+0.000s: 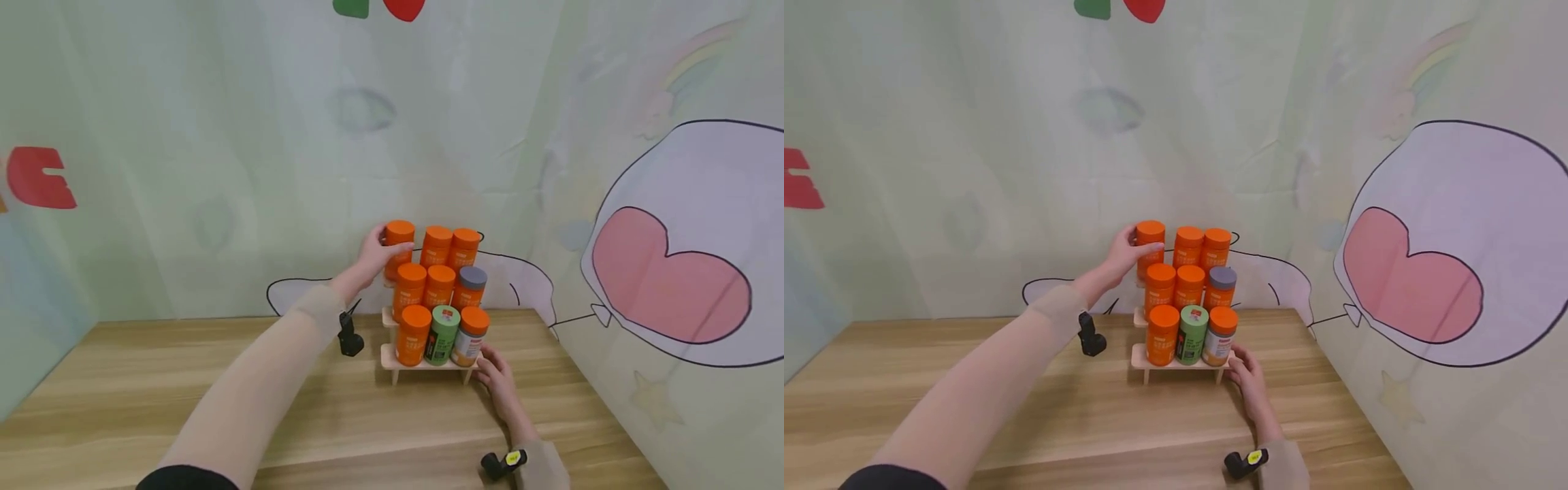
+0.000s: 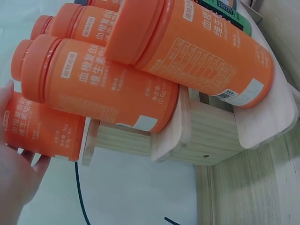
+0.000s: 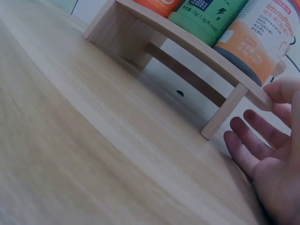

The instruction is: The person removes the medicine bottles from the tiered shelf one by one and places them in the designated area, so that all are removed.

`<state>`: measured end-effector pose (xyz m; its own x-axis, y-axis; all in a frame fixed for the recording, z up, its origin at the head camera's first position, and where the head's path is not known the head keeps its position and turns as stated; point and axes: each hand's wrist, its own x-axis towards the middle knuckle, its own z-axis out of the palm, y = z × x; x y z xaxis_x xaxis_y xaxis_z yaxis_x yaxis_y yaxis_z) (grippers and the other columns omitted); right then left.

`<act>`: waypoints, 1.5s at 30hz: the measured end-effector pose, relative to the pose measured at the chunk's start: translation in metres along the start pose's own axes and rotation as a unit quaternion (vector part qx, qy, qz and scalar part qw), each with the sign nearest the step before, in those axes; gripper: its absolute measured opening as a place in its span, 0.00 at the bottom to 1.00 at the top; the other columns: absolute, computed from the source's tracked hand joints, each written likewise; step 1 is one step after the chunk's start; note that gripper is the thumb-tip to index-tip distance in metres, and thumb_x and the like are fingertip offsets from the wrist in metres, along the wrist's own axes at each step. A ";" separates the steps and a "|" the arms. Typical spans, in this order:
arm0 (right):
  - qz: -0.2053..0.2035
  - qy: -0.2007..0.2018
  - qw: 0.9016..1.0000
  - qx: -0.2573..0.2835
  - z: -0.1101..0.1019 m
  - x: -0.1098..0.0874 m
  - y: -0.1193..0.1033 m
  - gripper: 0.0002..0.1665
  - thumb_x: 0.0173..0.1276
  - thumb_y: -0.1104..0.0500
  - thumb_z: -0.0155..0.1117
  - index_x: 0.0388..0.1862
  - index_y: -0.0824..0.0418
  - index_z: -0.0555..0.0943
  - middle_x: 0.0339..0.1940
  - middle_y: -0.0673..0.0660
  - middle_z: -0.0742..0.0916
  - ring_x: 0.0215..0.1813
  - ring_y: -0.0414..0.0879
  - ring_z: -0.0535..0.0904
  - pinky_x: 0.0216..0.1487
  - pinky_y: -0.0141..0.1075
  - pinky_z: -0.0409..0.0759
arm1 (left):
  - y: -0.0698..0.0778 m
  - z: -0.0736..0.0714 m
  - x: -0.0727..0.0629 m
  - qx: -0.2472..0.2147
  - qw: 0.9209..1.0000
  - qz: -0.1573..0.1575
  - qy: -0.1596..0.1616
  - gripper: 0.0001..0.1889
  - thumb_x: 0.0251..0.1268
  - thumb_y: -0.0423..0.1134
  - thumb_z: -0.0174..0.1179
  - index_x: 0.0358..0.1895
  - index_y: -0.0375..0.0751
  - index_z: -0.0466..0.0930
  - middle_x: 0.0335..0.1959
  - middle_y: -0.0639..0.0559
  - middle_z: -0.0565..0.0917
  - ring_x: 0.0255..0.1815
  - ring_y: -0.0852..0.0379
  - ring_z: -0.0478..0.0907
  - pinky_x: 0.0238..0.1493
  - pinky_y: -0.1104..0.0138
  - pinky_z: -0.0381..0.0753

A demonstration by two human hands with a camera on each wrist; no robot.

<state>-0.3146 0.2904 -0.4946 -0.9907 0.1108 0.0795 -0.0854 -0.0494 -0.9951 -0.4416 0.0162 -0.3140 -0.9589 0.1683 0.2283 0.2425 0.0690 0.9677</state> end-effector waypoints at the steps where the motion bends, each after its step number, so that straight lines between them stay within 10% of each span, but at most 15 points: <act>1: 0.000 0.001 1.000 0.002 0.000 0.000 0.000 0.29 0.75 0.67 0.45 0.70 0.79 0.56 0.67 0.67 0.68 0.45 0.29 0.76 0.46 0.28 0.80 | 0.000 -0.002 -0.001 -0.001 1.000 0.003 0.005 0.35 0.62 0.43 0.67 0.70 0.40 0.63 0.65 0.42 0.73 0.64 0.44 0.71 0.68 0.52 0.71; 11: -0.007 0.005 1.000 0.006 0.000 -0.001 -0.001 0.27 0.74 0.67 0.46 0.68 0.78 0.59 0.55 0.53 0.74 0.44 0.31 0.77 0.45 0.28 0.80 | 0.006 -0.024 -0.012 -0.005 0.998 0.034 0.054 0.35 0.61 0.44 0.68 0.70 0.42 0.65 0.65 0.43 0.74 0.64 0.44 0.71 0.68 0.52 0.71; 20: 0.003 0.000 1.000 -0.009 -0.001 -0.001 -0.003 0.27 0.75 0.66 0.46 0.69 0.76 0.58 0.64 0.66 0.69 0.45 0.29 0.75 0.47 0.27 0.79 | -0.005 -0.040 -0.021 -0.006 0.996 0.036 0.079 0.36 0.60 0.41 0.69 0.71 0.42 0.64 0.66 0.43 0.73 0.67 0.44 0.70 0.69 0.51 0.69; 45: -0.005 0.002 1.000 -0.024 0.001 -0.002 -0.002 0.28 0.75 0.65 0.47 0.69 0.76 0.59 0.61 0.66 0.71 0.45 0.32 0.76 0.47 0.27 0.80 | -0.106 -0.033 -0.065 0.030 0.997 -0.037 0.066 0.37 0.57 0.33 0.70 0.70 0.33 0.64 0.67 0.34 0.72 0.69 0.38 0.68 0.71 0.48 0.66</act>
<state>-0.3124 0.2896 -0.4927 -0.9895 0.1140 0.0891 -0.0899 -0.0013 -0.9960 -0.4097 -0.0348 -0.4281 -0.9844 0.0298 0.1732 0.1756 0.1362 0.9750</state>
